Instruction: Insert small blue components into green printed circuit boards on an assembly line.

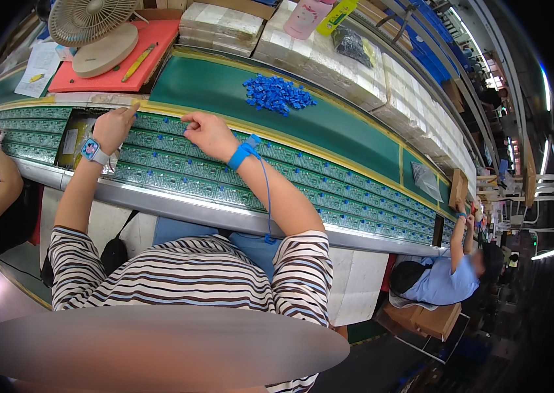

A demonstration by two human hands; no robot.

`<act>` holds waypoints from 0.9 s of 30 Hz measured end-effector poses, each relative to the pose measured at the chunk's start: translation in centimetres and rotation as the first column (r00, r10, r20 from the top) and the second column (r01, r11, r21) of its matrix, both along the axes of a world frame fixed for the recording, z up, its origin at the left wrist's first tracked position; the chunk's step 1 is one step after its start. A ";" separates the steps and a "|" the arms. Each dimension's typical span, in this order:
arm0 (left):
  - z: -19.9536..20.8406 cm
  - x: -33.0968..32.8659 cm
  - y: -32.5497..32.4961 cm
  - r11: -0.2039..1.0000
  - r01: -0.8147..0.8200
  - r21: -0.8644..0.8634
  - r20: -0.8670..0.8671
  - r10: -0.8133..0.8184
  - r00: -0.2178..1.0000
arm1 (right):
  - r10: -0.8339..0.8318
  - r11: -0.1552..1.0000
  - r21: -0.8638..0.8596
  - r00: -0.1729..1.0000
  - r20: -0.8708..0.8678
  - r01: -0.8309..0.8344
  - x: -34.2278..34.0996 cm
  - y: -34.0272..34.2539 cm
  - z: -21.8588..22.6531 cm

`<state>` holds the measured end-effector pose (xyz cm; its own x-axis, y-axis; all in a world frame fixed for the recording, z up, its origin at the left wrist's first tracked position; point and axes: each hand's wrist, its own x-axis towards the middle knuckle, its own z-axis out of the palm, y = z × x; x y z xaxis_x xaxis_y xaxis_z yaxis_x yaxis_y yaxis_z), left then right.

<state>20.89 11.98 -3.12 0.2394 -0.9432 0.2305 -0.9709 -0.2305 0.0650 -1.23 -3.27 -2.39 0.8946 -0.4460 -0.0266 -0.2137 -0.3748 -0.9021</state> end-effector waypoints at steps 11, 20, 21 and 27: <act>1.6 -6.7 0.9 0.895 0.346 -0.281 -0.319 -0.428 0.846 | 0.062 0.868 0.485 0.992 0.106 -0.106 2.3 2.9 -1.1; 0.7 -0.1 1.8 0.987 -0.069 -0.143 -0.692 -0.050 0.720 | 0.020 0.866 0.499 1.000 0.011 -0.022 0.1 2.0 -1.4; 0.1 0.7 1.9 0.988 -0.067 -0.142 -0.691 -0.050 0.721 | 0.004 0.852 0.524 1.000 0.006 -0.006 -0.1 1.9 -1.7; -0.9 1.8 1.8 0.982 -0.101 -0.157 -0.664 -0.029 0.747 | -0.005 0.865 0.501 0.999 0.044 -0.018 -0.8 2.1 -1.5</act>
<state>22.71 13.78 -4.02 0.4258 -0.8910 0.1575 -0.6593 -0.1862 0.7285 -2.06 -1.14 -3.91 0.9027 -0.3772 -0.2068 -0.1700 0.1290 -0.9770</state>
